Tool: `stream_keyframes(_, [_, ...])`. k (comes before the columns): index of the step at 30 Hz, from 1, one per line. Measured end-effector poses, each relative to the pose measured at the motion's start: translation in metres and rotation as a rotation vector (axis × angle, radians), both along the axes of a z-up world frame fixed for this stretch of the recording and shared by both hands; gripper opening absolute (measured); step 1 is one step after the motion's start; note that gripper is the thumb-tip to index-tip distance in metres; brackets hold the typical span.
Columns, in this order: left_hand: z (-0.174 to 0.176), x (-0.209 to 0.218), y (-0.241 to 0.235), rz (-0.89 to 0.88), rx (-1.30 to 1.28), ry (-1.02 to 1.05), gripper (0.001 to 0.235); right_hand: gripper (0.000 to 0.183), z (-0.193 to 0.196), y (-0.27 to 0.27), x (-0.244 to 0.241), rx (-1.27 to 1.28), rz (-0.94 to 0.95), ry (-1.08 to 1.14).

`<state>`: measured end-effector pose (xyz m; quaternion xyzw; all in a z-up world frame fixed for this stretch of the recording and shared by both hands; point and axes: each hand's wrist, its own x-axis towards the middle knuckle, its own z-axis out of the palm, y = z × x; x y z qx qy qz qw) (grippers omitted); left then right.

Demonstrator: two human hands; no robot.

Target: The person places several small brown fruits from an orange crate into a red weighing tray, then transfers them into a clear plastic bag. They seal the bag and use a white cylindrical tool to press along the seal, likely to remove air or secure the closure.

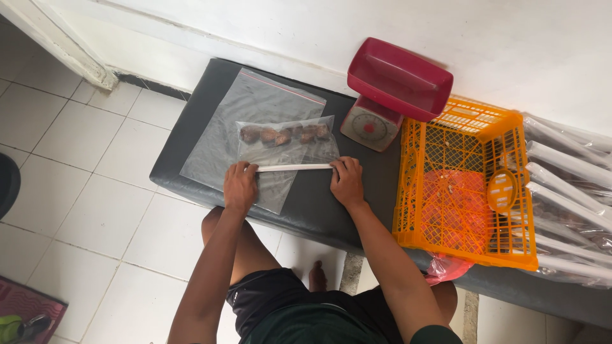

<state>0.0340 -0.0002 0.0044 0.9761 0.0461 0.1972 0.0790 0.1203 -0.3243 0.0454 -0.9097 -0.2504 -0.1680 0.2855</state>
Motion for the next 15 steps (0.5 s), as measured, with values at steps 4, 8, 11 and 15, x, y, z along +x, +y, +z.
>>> stream_keyframes(4, [-0.019,0.006,0.004,0.026,-0.018,0.009,0.02,0.014,-0.019,-0.004,0.006,0.016,-0.004,0.067])
stream_keyframes(8, [-0.014,0.002,0.002,0.043,-0.031,0.035,0.017,0.01,-0.021,-0.004,0.006,0.078,-0.015,0.093])
stream_keyframes(11, [-0.011,0.004,0.001,0.033,-0.008,0.047,0.017,0.008,-0.013,-0.003,0.004,0.063,-0.02,0.04])
stream_keyframes(15, [0.021,-0.001,-0.008,0.03,0.064,0.041,0.017,0.008,0.004,0.0,-0.002,0.004,0.001,-0.042])
